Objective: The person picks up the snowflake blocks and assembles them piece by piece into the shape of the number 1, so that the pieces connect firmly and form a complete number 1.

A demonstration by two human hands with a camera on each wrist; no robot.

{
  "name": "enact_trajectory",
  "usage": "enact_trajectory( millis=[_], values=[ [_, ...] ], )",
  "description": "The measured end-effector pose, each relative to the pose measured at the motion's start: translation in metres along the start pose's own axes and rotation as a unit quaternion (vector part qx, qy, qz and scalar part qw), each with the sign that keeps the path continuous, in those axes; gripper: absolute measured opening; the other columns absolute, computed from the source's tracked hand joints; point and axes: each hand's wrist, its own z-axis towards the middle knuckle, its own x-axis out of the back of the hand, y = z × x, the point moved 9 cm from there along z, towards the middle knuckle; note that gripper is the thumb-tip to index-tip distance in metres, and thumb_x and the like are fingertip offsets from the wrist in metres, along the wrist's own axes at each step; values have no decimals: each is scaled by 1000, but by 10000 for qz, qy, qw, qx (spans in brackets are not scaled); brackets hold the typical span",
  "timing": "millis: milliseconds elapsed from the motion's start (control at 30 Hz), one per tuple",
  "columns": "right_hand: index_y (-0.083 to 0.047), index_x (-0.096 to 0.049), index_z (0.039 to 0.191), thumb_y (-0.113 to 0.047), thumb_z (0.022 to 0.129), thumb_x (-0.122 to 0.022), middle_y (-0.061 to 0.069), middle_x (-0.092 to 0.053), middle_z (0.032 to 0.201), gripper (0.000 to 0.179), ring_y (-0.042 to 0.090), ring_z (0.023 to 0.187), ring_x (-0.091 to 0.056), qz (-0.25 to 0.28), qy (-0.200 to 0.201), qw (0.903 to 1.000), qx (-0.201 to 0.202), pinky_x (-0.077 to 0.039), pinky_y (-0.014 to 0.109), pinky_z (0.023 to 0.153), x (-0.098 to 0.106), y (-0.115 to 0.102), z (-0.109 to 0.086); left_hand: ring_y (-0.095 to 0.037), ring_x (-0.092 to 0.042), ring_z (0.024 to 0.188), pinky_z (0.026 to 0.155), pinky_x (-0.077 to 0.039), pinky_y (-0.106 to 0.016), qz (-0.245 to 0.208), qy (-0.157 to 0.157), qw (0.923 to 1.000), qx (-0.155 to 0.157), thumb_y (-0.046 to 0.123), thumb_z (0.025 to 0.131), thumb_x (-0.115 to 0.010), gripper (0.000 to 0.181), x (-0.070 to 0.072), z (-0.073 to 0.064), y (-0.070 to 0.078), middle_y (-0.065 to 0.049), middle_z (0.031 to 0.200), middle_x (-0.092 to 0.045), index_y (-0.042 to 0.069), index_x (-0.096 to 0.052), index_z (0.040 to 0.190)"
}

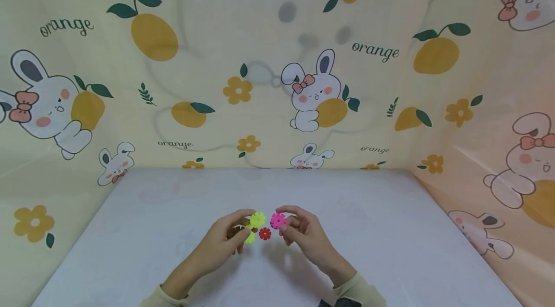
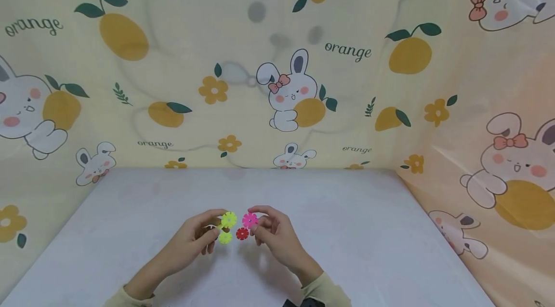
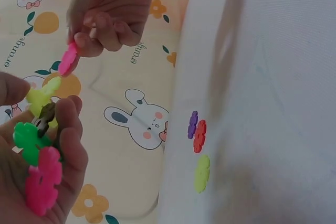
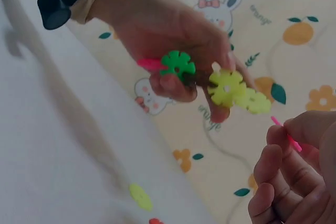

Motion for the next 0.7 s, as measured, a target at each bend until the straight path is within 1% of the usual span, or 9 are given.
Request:
enact_trajectory(
  millis=[100, 167, 300, 500, 700],
  values=[
    [2, -52, 137, -6, 100, -59, 0, -63, 84, 38, 5, 68, -56, 74, 12, 10000, -27, -52, 19, 69, -1, -2, -1, -12, -60, 66, 60, -52, -25, 117, 52, 9997, 200, 22, 103, -58, 41, -1, 1, -4, -19, 125, -65, 10, -55, 141],
    [2, -53, 136, -7, 100, -59, -2, -63, 84, 38, 5, 68, -56, 82, 13, 10000, -26, -51, 19, 68, -1, -3, -1, -12, -61, 67, 62, -53, -25, 140, 49, 9996, 233, 23, 102, -60, 40, -2, 2, -4, -19, 126, -65, 9, -57, 139],
    [4, -55, 136, -7, 100, -59, -6, -63, 83, 37, 4, 68, -55, 64, 14, 10000, 20, -51, 18, 68, -2, -5, 0, -11, -59, 66, 61, -54, -25, 212, -45, 9997, 131, 21, 100, -61, 37, -4, 1, -4, -17, 126, -67, 6, -61, 134],
    [6, -56, 135, -6, 100, -59, -6, -63, 82, 37, 3, 68, -55, 45, 35, 10000, 36, -51, 18, 68, -3, -4, 0, -8, -58, 64, 59, -54, -25, 259, -135, 9996, -1, 19, 100, -62, 35, -6, 0, -2, -16, 125, -68, 6, -63, 132],
    [5, -55, 136, -4, 99, -57, -7, -63, 83, 38, 4, 67, -55, 68, 137, 9998, -114, -51, 18, 67, -1, -1, -1, -12, -60, 67, 58, -54, -25, 290, -142, 9995, -16, 23, 100, -63, 36, -8, 1, -3, -15, 124, -69, 6, -64, 131]
  ],
)
